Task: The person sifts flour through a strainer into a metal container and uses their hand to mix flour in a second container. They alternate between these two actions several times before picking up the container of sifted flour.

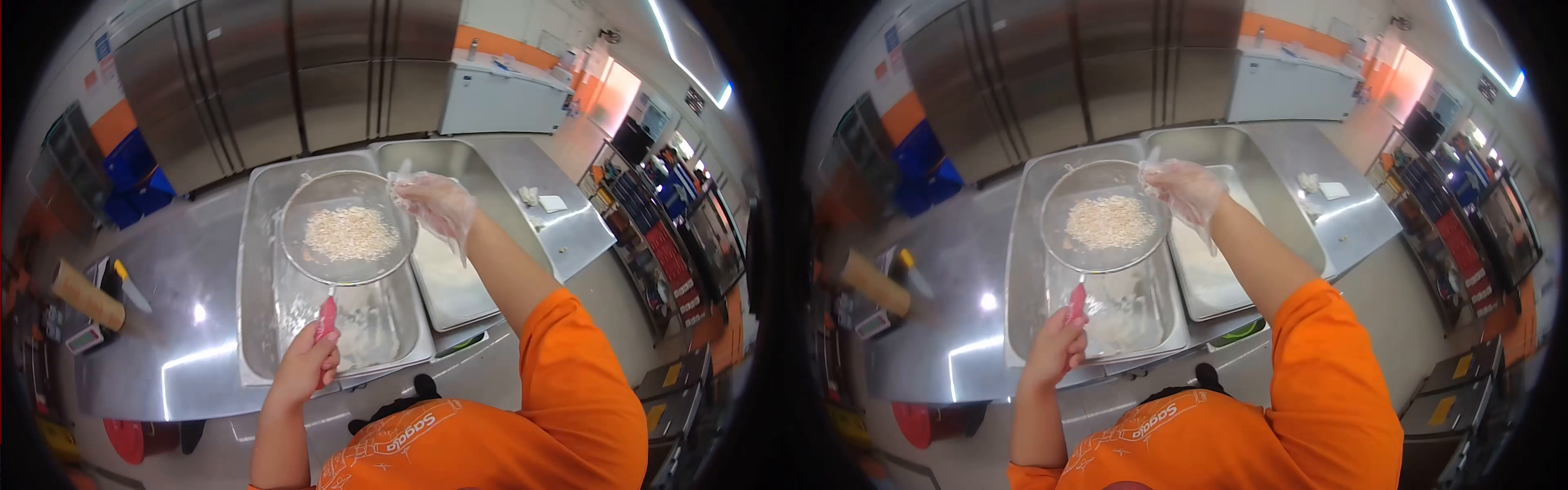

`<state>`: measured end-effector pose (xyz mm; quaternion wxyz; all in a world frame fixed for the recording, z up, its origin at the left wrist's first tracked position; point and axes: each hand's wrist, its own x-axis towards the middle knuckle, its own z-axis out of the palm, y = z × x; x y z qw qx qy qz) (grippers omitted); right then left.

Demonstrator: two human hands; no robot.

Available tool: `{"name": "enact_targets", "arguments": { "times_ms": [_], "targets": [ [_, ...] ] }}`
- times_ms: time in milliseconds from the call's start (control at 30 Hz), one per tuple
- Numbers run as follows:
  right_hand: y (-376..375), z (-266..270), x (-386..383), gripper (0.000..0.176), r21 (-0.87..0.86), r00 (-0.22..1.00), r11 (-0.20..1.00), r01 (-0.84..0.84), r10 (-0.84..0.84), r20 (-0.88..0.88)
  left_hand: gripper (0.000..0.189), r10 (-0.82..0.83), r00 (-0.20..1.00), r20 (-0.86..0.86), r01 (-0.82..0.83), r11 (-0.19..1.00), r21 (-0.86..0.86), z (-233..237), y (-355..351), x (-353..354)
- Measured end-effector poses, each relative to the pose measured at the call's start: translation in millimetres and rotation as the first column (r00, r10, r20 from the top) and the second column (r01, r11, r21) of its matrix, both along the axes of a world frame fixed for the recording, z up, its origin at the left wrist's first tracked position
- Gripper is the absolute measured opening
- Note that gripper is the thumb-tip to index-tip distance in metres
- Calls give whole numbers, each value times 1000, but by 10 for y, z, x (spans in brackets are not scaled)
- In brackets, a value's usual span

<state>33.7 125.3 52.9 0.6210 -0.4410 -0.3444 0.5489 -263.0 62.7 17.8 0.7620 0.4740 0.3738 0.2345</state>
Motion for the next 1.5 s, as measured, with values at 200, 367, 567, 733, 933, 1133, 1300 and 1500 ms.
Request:
{"name": "enact_targets", "arguments": {
  "times_ms": [200, 367, 567, 733, 933, 1133, 1300, 1500],
  "targets": [
    [-101, 243, 1005, 32, -144, 521, 990, 10, 118, 846, 16, -199, 977, 77, 194, 979, 67, 69, -171, 1173],
    [-14, -284, 1562, 35, 221, -524, 947, -235, -314, 791, 15, -216, 972, 92, 212, 976, 52, 55, -259, 1831],
    [5, -154, 1716, 34, -497, -680, 826, -266, 204, 704, 13, -82, 995, 65, 80, 996, 24, 28, -344, 2401],
    [66, -218, 1960, 38, -54, -439, 906, -421, -151, 886, 14, 15, 998, 59, -12, 999, -38, 0, -382, 2442],
    [-46, 67, 1836, 49, -216, -257, 961, -170, 169, 952, 16, 14, 995, 103, -7, 997, -71, 146, -481, 2497],
    [227, -20, 1619, 45, -383, -486, 866, -322, 196, 852, 15, 94, 991, 91, -92, 995, -27, 176, -563, 2598],
    [136, 208, 1709, 44, -343, -626, 825, -450, -17, 780, 15, 163, 981, 101, -156, 985, -77, 133, -569, 2525],
    [154, 141, 1648, 52, -51, -366, 928, -368, -94, 926, 13, 114, 989, 95, -111, 993, -34, 234, -580, 2533]
  ]
}}
